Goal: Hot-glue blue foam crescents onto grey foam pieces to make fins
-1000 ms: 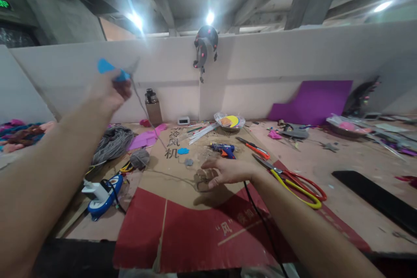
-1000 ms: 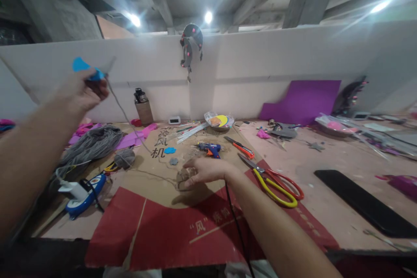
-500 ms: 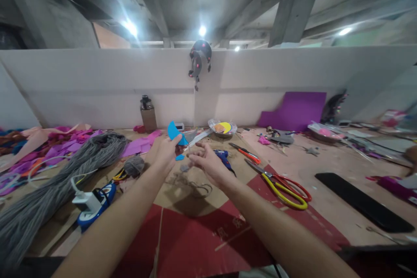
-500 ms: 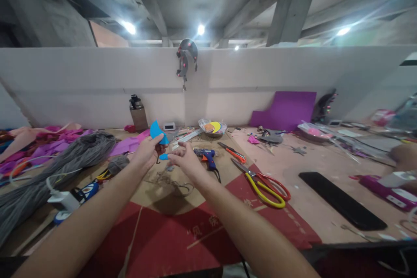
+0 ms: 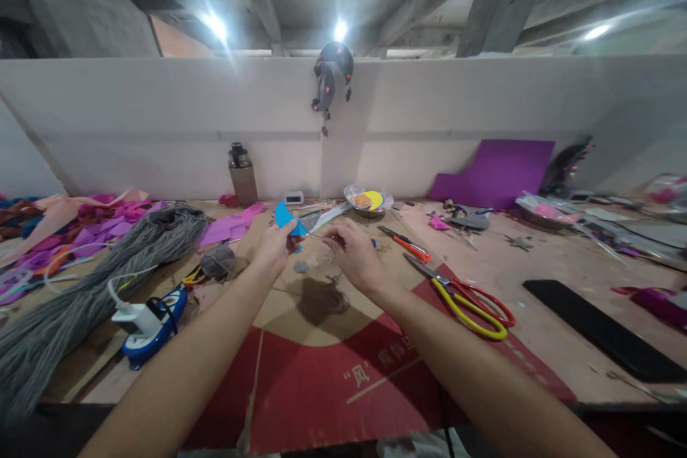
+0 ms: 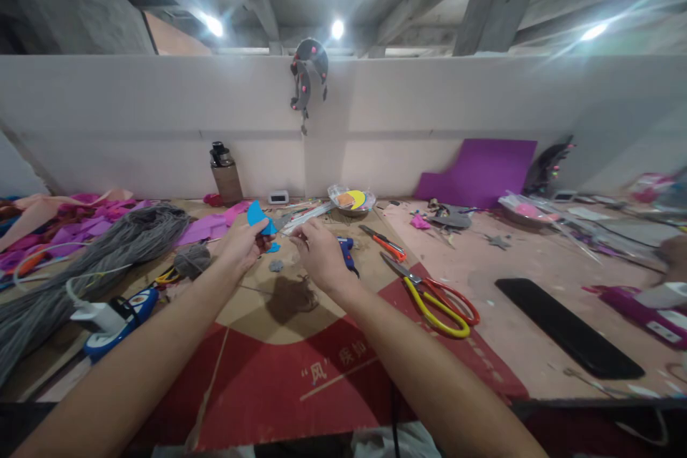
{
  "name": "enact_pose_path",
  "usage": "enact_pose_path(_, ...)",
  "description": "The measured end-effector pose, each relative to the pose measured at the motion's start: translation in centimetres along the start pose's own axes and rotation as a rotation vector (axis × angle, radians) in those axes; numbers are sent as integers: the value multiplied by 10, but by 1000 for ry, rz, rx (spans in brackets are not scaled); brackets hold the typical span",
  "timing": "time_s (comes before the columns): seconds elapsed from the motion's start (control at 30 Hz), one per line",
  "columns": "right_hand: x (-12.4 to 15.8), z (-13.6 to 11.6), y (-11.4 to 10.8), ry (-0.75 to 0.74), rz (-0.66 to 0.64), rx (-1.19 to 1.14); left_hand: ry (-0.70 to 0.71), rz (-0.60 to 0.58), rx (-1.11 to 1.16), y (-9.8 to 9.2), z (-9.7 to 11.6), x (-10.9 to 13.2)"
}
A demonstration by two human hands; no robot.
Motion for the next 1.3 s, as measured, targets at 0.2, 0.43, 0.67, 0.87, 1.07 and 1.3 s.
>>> enact_pose_path(0.2,9,-1,10,-95,-96,233,-26,-12,-60,4,-16,3)
enact_pose_path(0.43,7,0,9,-136,-114,305,209,-56,-403,8,-13,11)
enact_pose_path(0.67,6,5,-1,-56,-135,191,293,-150,-585,20,-9,28)
enact_pose_path(0.87,3,17,-2,-30,-122,29,290,-200,-656,31,-9,39)
enact_pose_path(1.07,3,25,-3,51,-102,-77,235,-234,-560,36,-11,44)
enact_pose_path(1.3,6,35,0,171,-149,-53,95,-286,-412,40,-19,47)
Point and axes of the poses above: each hand's wrist, its own x-axis away from the middle knuckle, its own y-axis out of the palm, z = x × y, the point moved 9 cm from there along -x, towards the middle knuckle, and after that the axes turned 9 degrees about -x, right-handed, at the moved point
